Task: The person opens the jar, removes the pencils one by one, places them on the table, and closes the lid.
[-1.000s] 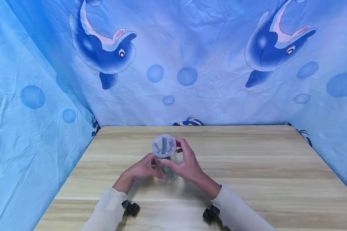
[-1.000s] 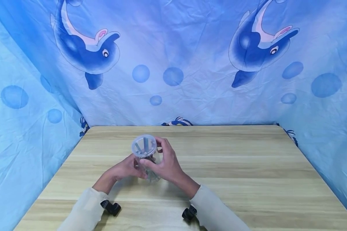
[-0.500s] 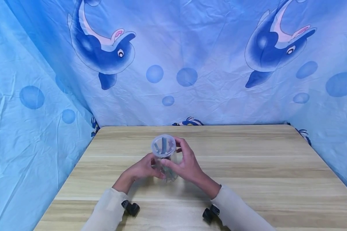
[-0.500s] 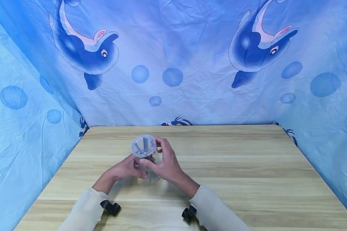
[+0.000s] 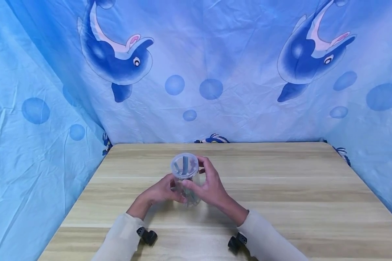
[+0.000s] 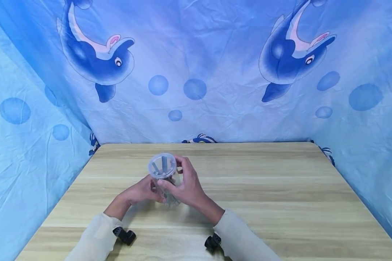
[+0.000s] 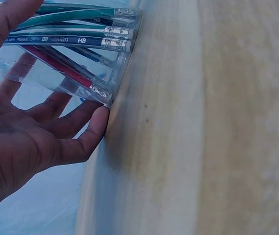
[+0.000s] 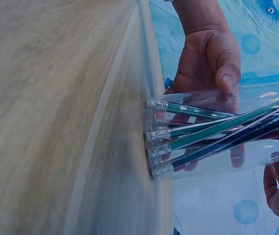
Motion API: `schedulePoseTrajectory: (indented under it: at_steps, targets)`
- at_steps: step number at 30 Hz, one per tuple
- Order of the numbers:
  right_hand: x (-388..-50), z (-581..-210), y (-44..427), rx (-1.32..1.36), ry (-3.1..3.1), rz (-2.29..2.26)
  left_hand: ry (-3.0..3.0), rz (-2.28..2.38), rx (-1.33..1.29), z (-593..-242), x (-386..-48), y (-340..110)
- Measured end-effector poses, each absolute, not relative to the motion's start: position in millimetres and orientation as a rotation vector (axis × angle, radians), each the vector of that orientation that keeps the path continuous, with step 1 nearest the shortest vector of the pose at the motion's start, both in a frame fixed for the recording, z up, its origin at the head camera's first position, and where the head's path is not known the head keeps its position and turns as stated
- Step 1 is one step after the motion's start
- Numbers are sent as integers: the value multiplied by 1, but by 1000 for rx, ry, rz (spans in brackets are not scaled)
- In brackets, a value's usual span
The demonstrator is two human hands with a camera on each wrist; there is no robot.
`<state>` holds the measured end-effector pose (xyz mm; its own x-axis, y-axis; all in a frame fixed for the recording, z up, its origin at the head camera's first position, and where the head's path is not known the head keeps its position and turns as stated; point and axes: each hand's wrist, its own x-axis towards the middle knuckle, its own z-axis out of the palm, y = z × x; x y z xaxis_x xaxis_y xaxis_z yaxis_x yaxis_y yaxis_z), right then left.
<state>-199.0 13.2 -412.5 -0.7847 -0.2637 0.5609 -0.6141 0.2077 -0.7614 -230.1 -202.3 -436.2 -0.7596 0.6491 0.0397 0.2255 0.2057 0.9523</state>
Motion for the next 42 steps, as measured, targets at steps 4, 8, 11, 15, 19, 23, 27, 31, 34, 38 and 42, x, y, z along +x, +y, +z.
schedulePoseTrajectory:
  at_steps: [4,8,11,15,19,23,27,31,34,38,42]
  targets:
    - [-198,-414,13,799,-2183,1614,2132,1560,782,-436,-228,-203]
    - [-198,-415,13,803,-2180,1611,2145,1549,779,-436,-227,-203]
    - [-199,-415,14,829,-2154,1605,2139,1555,788,-436,-227,-203]
    - [-202,-417,15,882,-2099,1612,2134,1561,789,-437,-227,-203]
    - [-204,-421,15,917,-2057,1639,2130,1561,788,-437,-227,-203]
    - [-206,-423,15,946,-2010,1676,2120,1570,790,-435,-226,-203]
    - [-208,-422,15,958,-1985,1685,2130,1563,797,-434,-227,-203]
    - [-210,-421,15,964,-1985,1678,2143,1562,804,-434,-228,-204]
    - [-211,-421,15,970,-1978,1679,2149,1561,812,-432,-228,-205]
    - [-211,-421,16,961,-1982,1685,2154,1551,812,-431,-228,-203]
    - [-211,-421,17,966,-1998,1680,2149,1551,797,-430,-227,-203]
